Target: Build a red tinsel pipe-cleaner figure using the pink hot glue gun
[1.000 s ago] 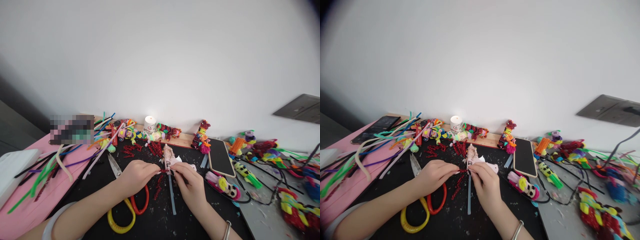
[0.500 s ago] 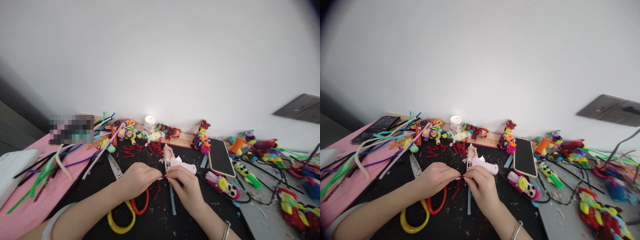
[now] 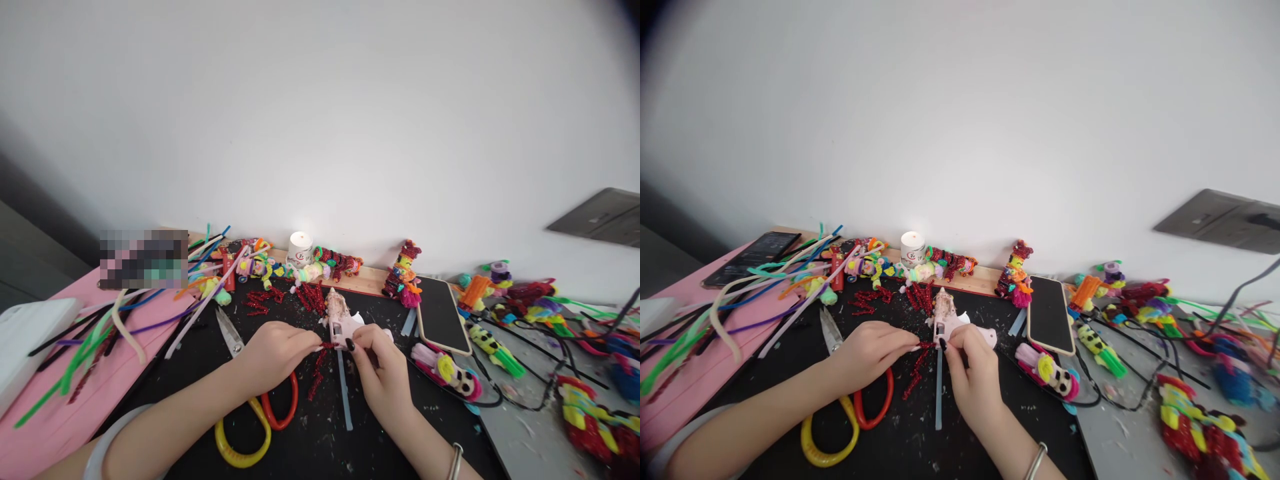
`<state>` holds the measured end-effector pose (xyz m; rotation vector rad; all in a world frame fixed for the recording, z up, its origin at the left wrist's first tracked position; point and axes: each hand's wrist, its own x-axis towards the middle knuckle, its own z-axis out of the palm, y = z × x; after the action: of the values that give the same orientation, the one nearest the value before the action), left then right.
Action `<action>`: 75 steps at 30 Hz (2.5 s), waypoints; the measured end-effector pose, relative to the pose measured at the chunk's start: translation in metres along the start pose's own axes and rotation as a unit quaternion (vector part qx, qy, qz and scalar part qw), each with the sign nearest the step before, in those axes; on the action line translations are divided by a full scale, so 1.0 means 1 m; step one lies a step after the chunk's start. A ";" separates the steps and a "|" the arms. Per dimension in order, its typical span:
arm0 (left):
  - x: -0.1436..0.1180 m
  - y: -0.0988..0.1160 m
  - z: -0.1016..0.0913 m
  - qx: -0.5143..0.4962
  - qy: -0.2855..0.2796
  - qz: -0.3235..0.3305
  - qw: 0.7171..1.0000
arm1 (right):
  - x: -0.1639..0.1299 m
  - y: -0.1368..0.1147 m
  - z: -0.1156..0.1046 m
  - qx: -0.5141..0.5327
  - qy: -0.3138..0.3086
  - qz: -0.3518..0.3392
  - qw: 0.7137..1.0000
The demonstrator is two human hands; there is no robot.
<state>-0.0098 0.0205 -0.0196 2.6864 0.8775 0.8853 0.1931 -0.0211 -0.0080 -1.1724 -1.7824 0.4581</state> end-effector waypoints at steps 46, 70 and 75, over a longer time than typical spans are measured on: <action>0.007 0.008 -0.014 0.011 -0.144 -0.061 0.988 | 0.000 -0.001 -0.003 0.021 0.006 0.037 0.999; 0.001 -0.060 -0.052 0.151 -0.003 -0.252 0.956 | 0.001 0.005 -0.005 0.012 -0.013 0.058 0.998; -0.002 -0.066 -0.048 0.144 -0.023 -0.248 0.958 | 0.002 0.005 -0.005 0.000 -0.014 0.053 0.998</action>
<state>-0.0715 0.0724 -0.0039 2.4932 1.6815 0.6110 0.2000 -0.0181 -0.0082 -1.2706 -1.7498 0.5387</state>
